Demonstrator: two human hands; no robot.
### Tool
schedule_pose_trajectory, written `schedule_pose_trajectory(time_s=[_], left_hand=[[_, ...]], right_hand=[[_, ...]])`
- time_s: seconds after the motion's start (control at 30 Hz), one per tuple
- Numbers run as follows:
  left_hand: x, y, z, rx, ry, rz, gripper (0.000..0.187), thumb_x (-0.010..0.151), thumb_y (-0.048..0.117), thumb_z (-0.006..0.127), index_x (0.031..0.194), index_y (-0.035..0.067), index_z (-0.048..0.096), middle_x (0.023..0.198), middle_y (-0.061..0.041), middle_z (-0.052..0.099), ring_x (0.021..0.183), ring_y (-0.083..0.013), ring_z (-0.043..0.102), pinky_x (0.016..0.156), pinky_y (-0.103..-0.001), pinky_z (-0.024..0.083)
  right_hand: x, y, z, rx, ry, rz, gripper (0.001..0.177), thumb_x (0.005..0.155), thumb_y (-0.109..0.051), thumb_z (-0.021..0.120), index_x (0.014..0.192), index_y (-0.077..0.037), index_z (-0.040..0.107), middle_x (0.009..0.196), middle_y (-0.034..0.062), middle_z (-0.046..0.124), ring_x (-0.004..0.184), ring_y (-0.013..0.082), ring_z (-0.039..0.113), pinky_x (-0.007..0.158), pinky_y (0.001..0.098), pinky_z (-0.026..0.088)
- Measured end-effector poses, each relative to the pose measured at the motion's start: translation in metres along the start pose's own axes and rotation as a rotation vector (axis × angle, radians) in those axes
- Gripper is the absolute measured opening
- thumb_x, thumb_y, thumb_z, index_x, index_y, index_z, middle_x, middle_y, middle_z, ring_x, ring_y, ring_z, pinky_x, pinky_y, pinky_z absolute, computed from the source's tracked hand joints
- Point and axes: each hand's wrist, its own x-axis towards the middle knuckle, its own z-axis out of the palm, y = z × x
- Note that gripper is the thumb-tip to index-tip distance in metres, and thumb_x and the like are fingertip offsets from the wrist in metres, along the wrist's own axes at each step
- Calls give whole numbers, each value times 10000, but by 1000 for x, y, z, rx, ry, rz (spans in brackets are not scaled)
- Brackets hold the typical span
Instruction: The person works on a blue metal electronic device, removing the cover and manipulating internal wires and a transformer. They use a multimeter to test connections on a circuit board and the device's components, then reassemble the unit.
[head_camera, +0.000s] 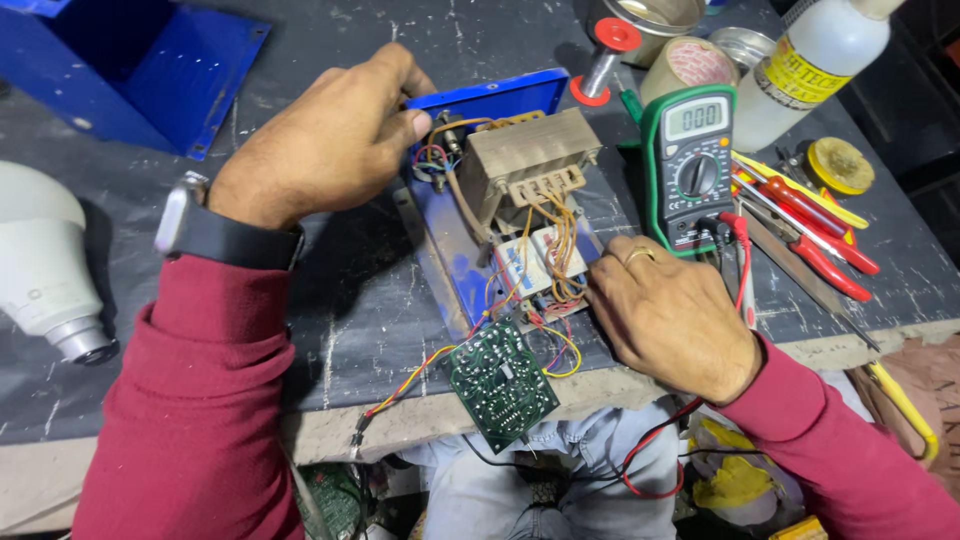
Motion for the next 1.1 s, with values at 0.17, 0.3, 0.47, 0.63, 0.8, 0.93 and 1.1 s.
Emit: schedule_pose_trajectory(time_s=[0.17,0.3,0.47,0.63,0.8,0.93,1.1], left_hand=[[1,3,0,-26,3,0,236,1005,162,624,1151,-17,582,939,-237,723,922,-434,698,777,-529,522],[1,8,-4,6,-48,-63,254,1011,174,625,1174,-17,585,908,-256,706,890,-453,685,752,-549,496],[-2,19,-9,70,-51,-112,251,1000,156,636,1188,-10,617,913,-273,692,906,-484,662,753,-563,482],[-4,32,-12,92,-73,-175,256,1011,172,634,1203,4,618,890,-253,702,876,-451,686,759,-544,499],[-4,31,-11,59,-53,-144,265,1039,216,604,1170,-15,600,868,-238,697,839,-420,700,739,-527,511],[0,19,2,79,-42,-73,378,1109,318,535,1086,-58,574,801,-276,653,799,-462,668,687,-542,492],[5,-9,14,74,-48,18,487,1140,389,470,1008,-61,601,758,-262,622,747,-457,637,639,-519,465]], right_hand=[[-3,-6,5,-48,35,24,203,902,-204,677,971,-18,631,969,159,616,837,325,655,619,428,506],[-12,-2,5,-88,7,94,204,922,-219,686,954,-27,625,922,141,603,826,330,657,606,438,496],[-45,18,-13,-3,60,245,123,957,-123,674,996,-24,613,943,162,609,793,354,628,649,459,483],[-84,46,-30,114,169,483,64,1032,-61,625,1025,-1,607,952,171,609,840,356,629,752,437,494],[-97,68,-30,140,93,536,117,1026,-81,644,1108,-26,706,959,179,645,851,370,645,769,428,498],[-99,71,-26,115,102,446,205,1000,-109,681,1186,-29,712,981,176,687,867,339,671,778,409,518],[-102,85,-17,793,305,735,247,1018,-133,693,1206,23,655,974,111,704,766,142,668,676,284,545]])
